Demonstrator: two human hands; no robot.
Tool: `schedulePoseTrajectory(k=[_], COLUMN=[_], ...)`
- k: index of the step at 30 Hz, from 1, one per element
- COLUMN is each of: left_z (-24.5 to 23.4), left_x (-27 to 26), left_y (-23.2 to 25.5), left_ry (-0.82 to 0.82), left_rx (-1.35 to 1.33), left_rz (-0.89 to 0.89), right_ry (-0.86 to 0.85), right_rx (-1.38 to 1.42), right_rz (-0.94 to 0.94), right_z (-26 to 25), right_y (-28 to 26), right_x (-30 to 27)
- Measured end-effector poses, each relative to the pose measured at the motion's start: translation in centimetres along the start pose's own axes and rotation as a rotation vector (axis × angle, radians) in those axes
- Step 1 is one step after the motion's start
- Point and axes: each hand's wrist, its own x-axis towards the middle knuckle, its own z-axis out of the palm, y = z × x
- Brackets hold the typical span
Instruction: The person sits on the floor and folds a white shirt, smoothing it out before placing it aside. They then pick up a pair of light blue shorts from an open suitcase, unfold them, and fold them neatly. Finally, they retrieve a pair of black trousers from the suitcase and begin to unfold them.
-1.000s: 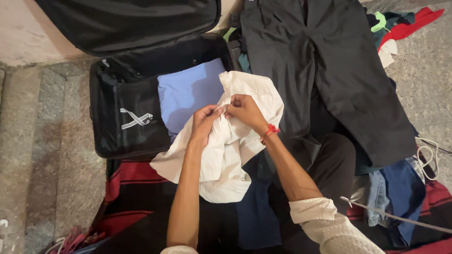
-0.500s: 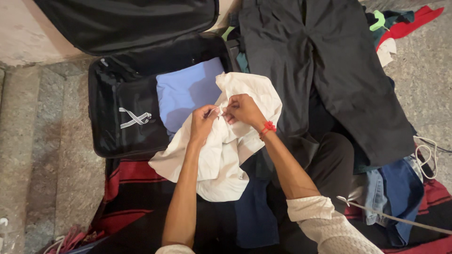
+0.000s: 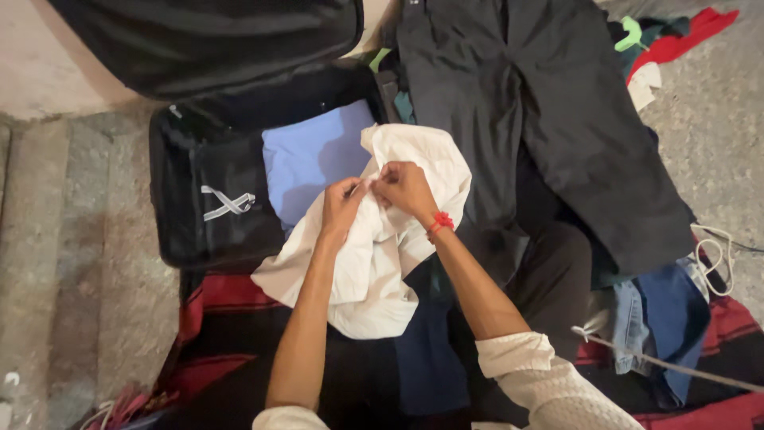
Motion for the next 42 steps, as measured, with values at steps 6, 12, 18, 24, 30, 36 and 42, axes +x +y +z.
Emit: schedulePoseTrajectory(k=[6, 12, 18, 24, 30, 36, 42], left_z=[0.0, 1.3, 0.6, -0.1, 0.3, 0.9, 1.1], left_x=[0.4, 0.5, 0.1, -0.1, -0.3, -0.5, -0.6], left_y=[-1.7, -1.7, 0.1, -0.9, -0.3, 0.4, -0.7], left_ry=[0.08, 0.196, 0.053, -0.041, -0.004, -0.038, -0.005], left_rx=[0.418, 0.552, 0.368, 0.226, 0.12, 0.264, 0.486], left_rz=[0.256, 0.43, 0.253, 0.427, -0.047, 0.154, 0.244], right_ry=[0.131, 0.374, 0.315, 0.327, 0.349, 0.404, 0.214], right_rx=[-0.099, -0.228, 0.13, 0.225, 0.113, 0.092, 0.14], right_rz=[-0.054, -0.178, -0.07, -0.05, -0.11, -0.41, -0.232], right_z=[1.1, 2.2, 2.0, 1.6, 2.2, 3.3, 0.9], right_y=[-0.4, -0.5, -0.4, -0.4, -0.9, 0.0, 1.4], right_x=[-0.5, -0.9, -0.7, -0.6, -1.7, -6.1, -22.4])
